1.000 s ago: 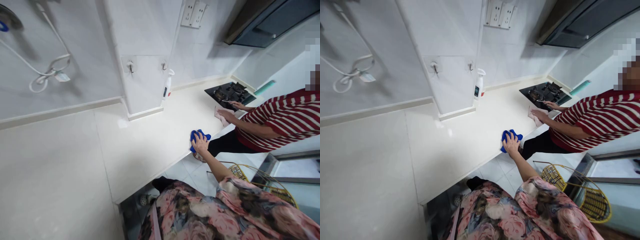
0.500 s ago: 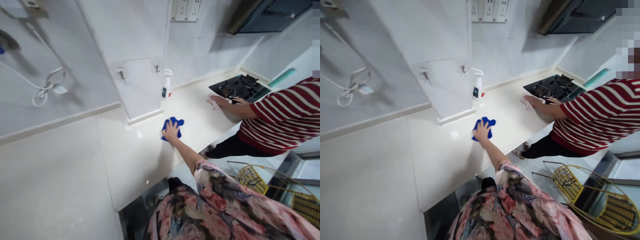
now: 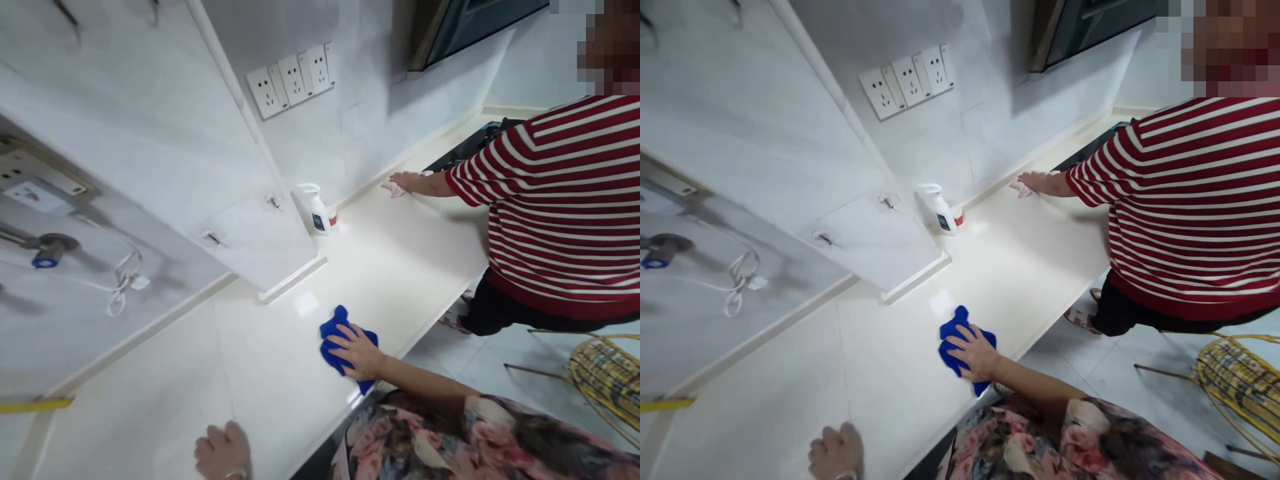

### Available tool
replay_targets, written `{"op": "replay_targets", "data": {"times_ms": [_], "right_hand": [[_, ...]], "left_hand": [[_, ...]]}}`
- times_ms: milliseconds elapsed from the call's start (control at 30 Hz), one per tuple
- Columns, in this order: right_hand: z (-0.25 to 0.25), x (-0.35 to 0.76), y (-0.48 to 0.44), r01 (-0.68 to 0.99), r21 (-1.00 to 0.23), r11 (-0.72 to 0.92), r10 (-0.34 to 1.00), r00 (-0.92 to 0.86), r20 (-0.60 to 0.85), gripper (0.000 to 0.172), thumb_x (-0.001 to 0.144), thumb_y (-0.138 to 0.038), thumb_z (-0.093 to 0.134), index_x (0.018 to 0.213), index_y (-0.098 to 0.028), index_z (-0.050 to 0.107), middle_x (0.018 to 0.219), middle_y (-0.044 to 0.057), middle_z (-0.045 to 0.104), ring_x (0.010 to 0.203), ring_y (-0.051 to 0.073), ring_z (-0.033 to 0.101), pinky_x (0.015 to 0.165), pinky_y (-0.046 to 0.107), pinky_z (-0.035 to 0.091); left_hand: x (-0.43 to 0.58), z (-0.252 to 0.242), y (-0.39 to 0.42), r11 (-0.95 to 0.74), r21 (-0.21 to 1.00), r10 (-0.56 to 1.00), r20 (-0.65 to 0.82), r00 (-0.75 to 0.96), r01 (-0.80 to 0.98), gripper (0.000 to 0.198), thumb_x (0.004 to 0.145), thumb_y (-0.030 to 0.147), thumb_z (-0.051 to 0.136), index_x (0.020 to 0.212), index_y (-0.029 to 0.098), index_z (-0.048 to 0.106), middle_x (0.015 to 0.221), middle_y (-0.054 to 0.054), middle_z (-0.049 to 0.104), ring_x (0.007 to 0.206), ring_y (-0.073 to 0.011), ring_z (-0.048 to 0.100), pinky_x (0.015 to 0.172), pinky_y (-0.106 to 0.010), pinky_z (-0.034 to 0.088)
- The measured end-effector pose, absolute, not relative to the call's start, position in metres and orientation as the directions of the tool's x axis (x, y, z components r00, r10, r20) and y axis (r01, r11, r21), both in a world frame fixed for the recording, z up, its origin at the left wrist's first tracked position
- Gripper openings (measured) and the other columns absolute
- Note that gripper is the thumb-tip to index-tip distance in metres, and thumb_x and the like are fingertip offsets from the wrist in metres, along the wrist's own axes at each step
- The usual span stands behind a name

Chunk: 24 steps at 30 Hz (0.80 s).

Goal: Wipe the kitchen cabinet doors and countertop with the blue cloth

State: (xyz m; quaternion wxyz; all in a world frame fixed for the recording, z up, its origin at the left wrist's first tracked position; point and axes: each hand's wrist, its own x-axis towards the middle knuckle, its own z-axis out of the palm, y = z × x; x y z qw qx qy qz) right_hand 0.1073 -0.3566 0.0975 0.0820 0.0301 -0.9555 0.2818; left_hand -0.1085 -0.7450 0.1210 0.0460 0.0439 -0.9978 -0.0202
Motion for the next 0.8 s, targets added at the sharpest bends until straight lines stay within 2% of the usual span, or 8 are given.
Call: {"op": "replay_targets", "data": {"times_ms": [133,233,400,500,633,700,800], "right_hand": [[0.098,0.123,-0.294,0.131,-0.476,0.870,0.213,-0.970,0.122,0.058,0.092,-0.040,0.060,0.149,-0.031,0.061,0.167,0.005,0.043,0.157,0.041,0.026,0.124,0.064,0.021],[0.101,0.106,-0.252,0.296,-0.404,0.865,0.375,-0.918,0.131,0.055,0.095,-0.034,0.056,0.149,-0.031,0.062,0.167,0.004,0.043,0.157,0.040,0.026,0.123,0.061,0.024],[0.107,0.031,-0.201,0.396,-0.375,0.838,0.477,-0.865,0.153,0.049,0.099,-0.030,0.049,0.145,-0.025,0.066,0.162,0.007,0.050,0.154,0.038,0.032,0.122,0.056,0.029],[0.107,-0.023,-0.174,0.408,-0.429,0.806,0.520,-0.834,0.184,0.045,0.100,-0.028,0.049,0.140,-0.025,0.069,0.158,0.006,0.054,0.152,0.035,0.037,0.121,0.053,0.032],[0.107,-0.092,-0.139,0.342,-0.587,0.734,0.556,-0.799,0.231,0.041,0.102,-0.029,0.047,0.134,-0.026,0.073,0.149,0.005,0.064,0.145,0.029,0.050,0.120,0.047,0.039],[0.106,-0.123,-0.129,0.292,-0.660,0.693,0.552,-0.803,0.224,0.040,0.102,-0.029,0.047,0.132,-0.027,0.074,0.144,0.004,0.067,0.140,0.025,0.057,0.119,0.043,0.043],[0.104,-0.159,-0.124,0.260,-0.704,0.661,0.535,-0.821,0.200,0.042,0.102,-0.026,0.045,0.134,-0.029,0.072,0.141,0.002,0.070,0.136,0.021,0.062,0.119,0.040,0.046]], "left_hand": [[-0.111,0.119,-0.682,0.982,0.119,-0.171,0.237,-0.956,-0.146,0.066,0.083,0.058,0.037,0.121,0.011,0.063,0.128,-0.031,0.064,0.123,-0.0509,0.059,0.093,-0.064,0.050],[-0.104,0.116,-0.667,0.975,0.134,-0.214,0.322,-0.922,-0.179,0.072,0.083,0.058,0.039,0.132,0.008,0.058,0.139,-0.035,0.057,0.131,-0.0537,0.053,0.096,-0.066,0.048],[-0.100,0.111,-0.676,0.979,0.110,-0.197,0.293,-0.936,-0.172,0.074,0.084,0.058,0.037,0.134,0.007,0.055,0.138,-0.034,0.056,0.132,-0.0530,0.051,0.099,-0.066,0.048],[-0.103,0.108,-0.682,0.981,0.093,-0.190,0.250,-0.950,-0.171,0.079,0.085,0.063,0.032,0.130,0.003,0.056,0.137,-0.037,0.055,0.134,-0.0524,0.049,0.104,-0.065,0.046],[-0.105,0.105,-0.686,0.982,0.071,-0.186,0.228,-0.956,-0.174,0.090,0.086,0.068,0.023,0.135,-0.001,0.054,0.136,-0.037,0.054,0.134,-0.0516,0.049,0.106,-0.065,0.045],[-0.105,0.104,-0.688,0.982,0.064,-0.189,0.217,-0.958,-0.179,0.095,0.086,0.070,0.020,0.139,-0.003,0.052,0.136,-0.036,0.054,0.135,-0.0508,0.048,0.108,-0.065,0.044],[-0.105,0.104,-0.691,0.982,0.054,-0.188,0.203,-0.961,-0.181,0.099,0.085,0.070,0.019,0.142,-0.005,0.050,0.139,-0.035,0.053,0.137,-0.0501,0.046,0.111,-0.064,0.042]]}}
